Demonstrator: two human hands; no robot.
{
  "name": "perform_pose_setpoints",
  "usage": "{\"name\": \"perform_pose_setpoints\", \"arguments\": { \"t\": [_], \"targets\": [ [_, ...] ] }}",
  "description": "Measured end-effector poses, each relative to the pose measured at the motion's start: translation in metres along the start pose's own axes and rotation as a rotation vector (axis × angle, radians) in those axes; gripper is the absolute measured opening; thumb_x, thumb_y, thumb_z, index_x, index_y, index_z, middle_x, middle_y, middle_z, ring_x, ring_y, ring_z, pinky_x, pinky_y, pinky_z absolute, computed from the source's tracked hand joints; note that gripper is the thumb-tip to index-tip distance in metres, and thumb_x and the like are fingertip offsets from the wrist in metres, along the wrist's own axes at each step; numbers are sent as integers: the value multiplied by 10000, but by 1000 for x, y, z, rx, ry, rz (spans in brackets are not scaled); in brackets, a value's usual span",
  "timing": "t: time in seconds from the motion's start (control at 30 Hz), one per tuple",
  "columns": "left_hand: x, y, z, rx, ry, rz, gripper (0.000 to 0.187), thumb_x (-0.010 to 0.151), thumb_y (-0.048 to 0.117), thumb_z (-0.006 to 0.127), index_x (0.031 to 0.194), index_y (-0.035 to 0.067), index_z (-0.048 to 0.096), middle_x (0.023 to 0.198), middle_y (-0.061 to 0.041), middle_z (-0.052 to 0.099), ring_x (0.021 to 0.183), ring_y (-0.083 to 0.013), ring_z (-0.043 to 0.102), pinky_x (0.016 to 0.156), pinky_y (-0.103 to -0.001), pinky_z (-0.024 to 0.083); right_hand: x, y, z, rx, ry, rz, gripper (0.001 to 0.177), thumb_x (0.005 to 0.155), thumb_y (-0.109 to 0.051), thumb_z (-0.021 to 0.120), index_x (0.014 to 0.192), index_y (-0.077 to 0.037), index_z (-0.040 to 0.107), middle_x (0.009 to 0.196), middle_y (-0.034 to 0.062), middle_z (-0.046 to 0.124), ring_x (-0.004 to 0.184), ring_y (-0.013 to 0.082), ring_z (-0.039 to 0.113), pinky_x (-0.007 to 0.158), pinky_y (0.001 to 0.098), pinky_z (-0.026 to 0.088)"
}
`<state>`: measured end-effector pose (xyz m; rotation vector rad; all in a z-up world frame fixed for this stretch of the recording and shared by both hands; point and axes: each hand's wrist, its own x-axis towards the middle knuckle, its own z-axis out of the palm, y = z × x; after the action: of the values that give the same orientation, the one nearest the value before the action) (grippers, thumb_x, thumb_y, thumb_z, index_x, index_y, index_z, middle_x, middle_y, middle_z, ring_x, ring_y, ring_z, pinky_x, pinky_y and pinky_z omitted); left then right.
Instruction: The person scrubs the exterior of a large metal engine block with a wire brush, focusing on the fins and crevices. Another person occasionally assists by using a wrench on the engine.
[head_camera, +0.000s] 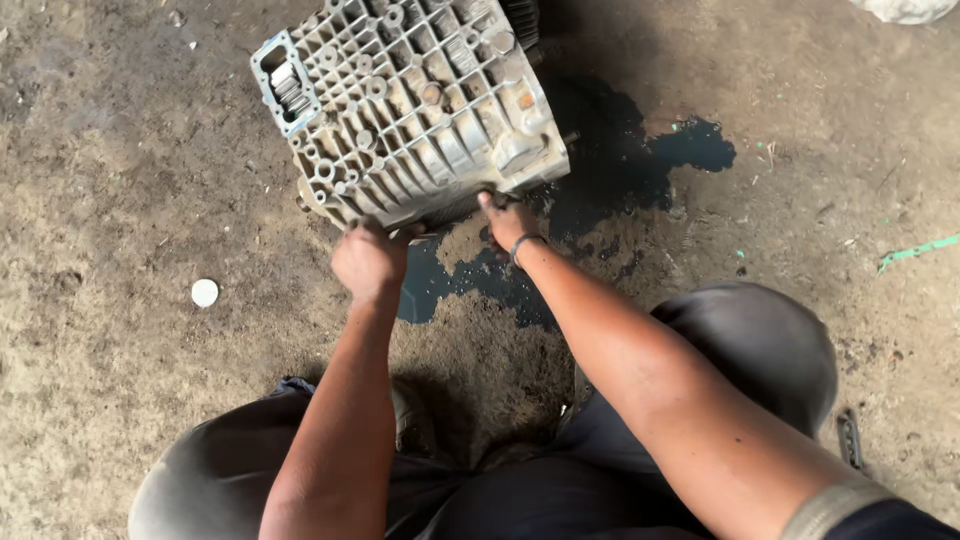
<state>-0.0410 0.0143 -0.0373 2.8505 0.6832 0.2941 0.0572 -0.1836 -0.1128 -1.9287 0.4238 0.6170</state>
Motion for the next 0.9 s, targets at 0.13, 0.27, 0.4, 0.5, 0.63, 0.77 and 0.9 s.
{"name": "perform_pose_setpoints", "arguments": {
  "t": [0.13, 0.27, 0.4, 0.5, 0.63, 0.77, 0.9],
  "targets": [
    [21, 23, 3, -94, 256, 176, 591, 638, 664, 840, 787, 97, 770, 739, -55, 733, 546, -187, 639, 474, -339, 507, 0, 6, -26, 70, 28, -6, 644, 956, -659, 566, 742, -55, 637, 563, 15, 601, 419, 143, 588, 391, 309, 486],
    [27, 24, -8, -111, -126, -34, 578, 740, 685, 820, 829, 115, 776, 703, -50, 725, 518, -181, 635, 481, -351, 505, 12, 8, -13, 96, 75, 8, 569, 958, -612, 555, 756, -87, 639, 560, -4, 601, 425, 143, 615, 382, 316, 544],
    [12, 8, 0, -68, -220, -128, 627, 744, 739, 796, 837, 120, 768, 722, -74, 736, 584, -211, 670, 550, -367, 531, 12, 8, 12, 181, 57, -104, 571, 959, -589, 498, 705, -87, 596, 529, 4, 586, 409, 157, 586, 347, 340, 500],
    [4, -7, 36, -84, -71, -34, 696, 666, 765, 802, 756, 78, 735, 741, -110, 742, 644, -288, 693, 577, -435, 558, 8, 5, -5, 82, -36, 34, 689, 1006, -644, 512, 683, -38, 566, 545, 25, 585, 418, 155, 584, 386, 316, 519],
    [-17, -10, 115, -80, -422, -175, 612, 945, 662, 590, 957, 60, 704, 885, -183, 728, 779, -340, 712, 702, -465, 594, 5, 20, -19, -115, -88, -46, 607, 959, -659, 565, 718, -104, 620, 583, -4, 631, 478, 115, 628, 436, 295, 504],
    [-65, 18, 188, -293, -705, -243, 526, 1051, 466, 459, 1241, -15, 559, 1037, -188, 717, 887, -312, 742, 767, -441, 625, 24, 72, 20, -231, -220, -123, 561, 935, -694, 498, 778, -183, 669, 663, -30, 653, 584, 125, 607, 550, 290, 494],
    [-72, 33, 200, -720, -859, -361, 521, 1067, 380, 463, 1334, -59, 552, 1153, -220, 659, 1009, -301, 676, 830, -458, 555, 41, 107, 46, -67, -190, -157, 596, 903, -715, 534, 841, -138, 670, 740, -13, 624, 644, 150, 575, 608, 335, 470]
  ]
}}
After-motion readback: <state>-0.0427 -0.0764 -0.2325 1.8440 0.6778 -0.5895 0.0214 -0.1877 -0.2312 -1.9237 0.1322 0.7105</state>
